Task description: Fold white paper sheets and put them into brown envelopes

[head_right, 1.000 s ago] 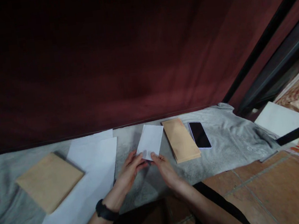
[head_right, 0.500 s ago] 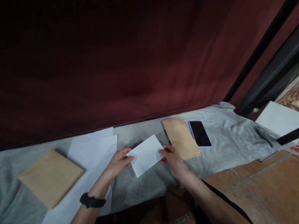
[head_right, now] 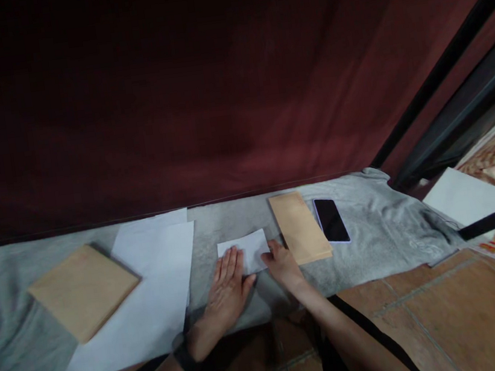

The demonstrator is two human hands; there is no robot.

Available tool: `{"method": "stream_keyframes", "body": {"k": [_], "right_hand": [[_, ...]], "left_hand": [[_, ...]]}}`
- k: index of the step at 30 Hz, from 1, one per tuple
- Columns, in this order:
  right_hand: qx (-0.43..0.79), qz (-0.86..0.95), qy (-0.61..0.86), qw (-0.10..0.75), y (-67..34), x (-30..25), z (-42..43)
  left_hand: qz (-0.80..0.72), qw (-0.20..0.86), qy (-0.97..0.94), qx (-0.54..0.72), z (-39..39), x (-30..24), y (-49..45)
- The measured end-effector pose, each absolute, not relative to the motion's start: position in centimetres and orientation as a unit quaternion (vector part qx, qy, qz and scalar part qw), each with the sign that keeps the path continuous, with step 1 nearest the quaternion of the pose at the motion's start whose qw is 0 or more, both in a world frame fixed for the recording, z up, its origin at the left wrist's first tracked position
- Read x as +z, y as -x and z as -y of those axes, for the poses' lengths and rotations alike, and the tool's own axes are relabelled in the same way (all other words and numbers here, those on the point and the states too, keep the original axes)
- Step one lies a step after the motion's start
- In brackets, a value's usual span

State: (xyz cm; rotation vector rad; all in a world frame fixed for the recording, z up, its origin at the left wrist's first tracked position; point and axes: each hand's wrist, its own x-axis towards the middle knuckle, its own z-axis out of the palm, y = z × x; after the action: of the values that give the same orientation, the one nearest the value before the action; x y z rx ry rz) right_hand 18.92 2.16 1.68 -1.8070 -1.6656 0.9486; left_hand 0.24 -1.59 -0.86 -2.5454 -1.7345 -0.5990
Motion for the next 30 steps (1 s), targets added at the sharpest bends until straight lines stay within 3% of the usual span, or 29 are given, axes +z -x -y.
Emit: {"method": "stream_keyframes", "body": {"k": [4, 8, 13, 23, 30], "right_hand": [[0.156, 0.688, 0.69, 0.162, -18.7, 2.9, -0.9], [0.002, 0.762, 0.624, 0.171, -17.4, 2.7, 0.8], [0.032, 0.856, 0.484, 0.179, -15.7, 0.2, 1.7], [-0.003, 0.797, 0.586, 0.147, -16.7, -2.2, 0.5], [-0.01, 0.784, 0.595, 0.177, -16.7, -2.0, 0.6]], "left_hand": [[0.562, 0.027, 0.809, -0.169, 2.2, -1.6, -0.5], [0.557, 0.022, 0.813, -0.165, 2.0, -1.4, -0.3], [0.547, 0.012, 0.823, -0.153, 2.1, -1.8, 0.2], [0.633, 0.027, 0.767, -0.105, 3.6, -1.4, 2.2], [0.661, 0.056, 0.744, -0.083, 5.8, -0.8, 1.8]]}}
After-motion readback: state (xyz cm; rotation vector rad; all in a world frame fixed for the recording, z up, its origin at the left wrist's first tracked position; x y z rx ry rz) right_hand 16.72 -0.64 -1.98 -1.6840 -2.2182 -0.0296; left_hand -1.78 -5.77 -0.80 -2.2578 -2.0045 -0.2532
